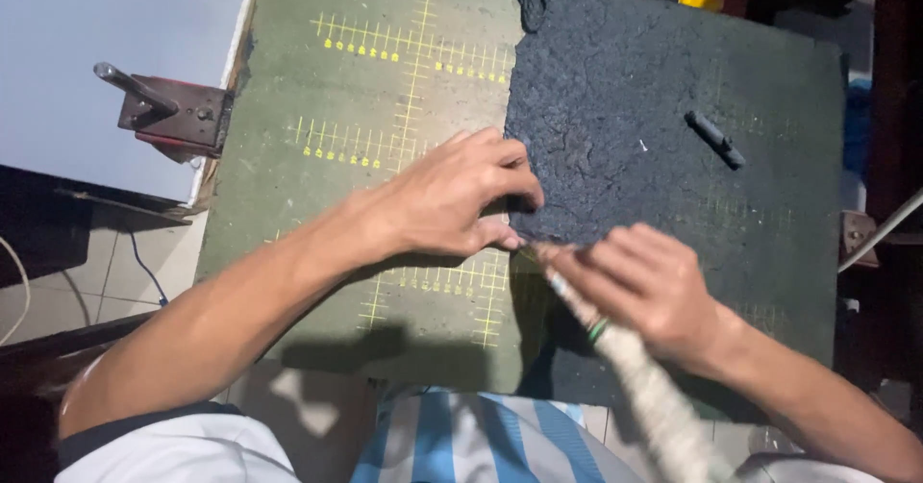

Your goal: The person is using a putty knife to level and scrape the edges of a thick dark blue adhesive layer on a screen printing frame, occasionally using their fingers to adjust the material.

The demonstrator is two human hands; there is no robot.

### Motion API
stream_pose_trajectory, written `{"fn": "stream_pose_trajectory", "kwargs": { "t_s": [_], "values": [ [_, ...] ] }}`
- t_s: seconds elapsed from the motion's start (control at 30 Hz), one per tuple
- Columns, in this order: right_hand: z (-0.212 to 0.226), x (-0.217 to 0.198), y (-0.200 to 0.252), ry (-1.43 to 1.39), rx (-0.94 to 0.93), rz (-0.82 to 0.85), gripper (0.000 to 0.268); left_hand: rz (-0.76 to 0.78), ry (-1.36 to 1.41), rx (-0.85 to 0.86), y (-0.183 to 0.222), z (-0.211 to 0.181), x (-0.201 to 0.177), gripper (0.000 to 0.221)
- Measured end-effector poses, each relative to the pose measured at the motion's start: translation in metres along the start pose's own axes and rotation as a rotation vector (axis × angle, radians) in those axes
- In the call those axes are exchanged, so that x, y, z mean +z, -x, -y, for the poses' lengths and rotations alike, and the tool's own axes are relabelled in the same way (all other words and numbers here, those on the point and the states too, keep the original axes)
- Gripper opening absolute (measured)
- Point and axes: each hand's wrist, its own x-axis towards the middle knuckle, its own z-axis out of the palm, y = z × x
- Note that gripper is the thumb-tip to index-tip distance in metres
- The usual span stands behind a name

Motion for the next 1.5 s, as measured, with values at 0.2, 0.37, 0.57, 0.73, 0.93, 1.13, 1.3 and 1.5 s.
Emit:
{"fn": "stream_pose_trajectory", "kwargs": {
  "t_s": [0.2, 0.37, 0.57, 0.73, 0.93, 1.13, 1.3, 1.5],
  "values": [
    [0.017, 0.001, -0.014, 0.111, -0.133, 0.006, 0.020, -0.086, -0.014, 0.032, -0.004, 0.019, 0.024, 0.018],
    [0.012, 0.009, -0.009, 0.156, -0.142, 0.004, 0.021, -0.126, -0.088, 0.047, -0.004, 0.010, 0.024, 0.011],
    [0.017, 0.017, 0.002, 0.207, -0.130, 0.023, 0.025, -0.222, -0.150, 0.126, -0.005, 0.012, 0.030, 0.007],
    [0.019, 0.021, 0.002, 0.270, -0.134, 0.037, 0.024, -0.280, -0.176, 0.139, -0.003, 0.011, 0.035, 0.004],
    [0.016, 0.019, 0.003, 0.275, -0.116, 0.000, 0.013, -0.270, -0.176, 0.139, -0.001, 0.008, 0.036, 0.003],
    [0.011, 0.012, -0.007, 0.175, -0.068, -0.078, 0.014, -0.261, -0.178, 0.108, -0.002, 0.006, 0.034, 0.003],
    [0.013, -0.005, -0.005, 0.120, -0.110, -0.042, 0.013, -0.138, -0.083, 0.037, -0.002, 0.004, 0.031, 0.007],
    [0.012, 0.010, 0.001, 0.185, -0.179, -0.044, 0.015, -0.114, -0.016, -0.071, -0.010, -0.009, 0.022, 0.018]
  ]
}}
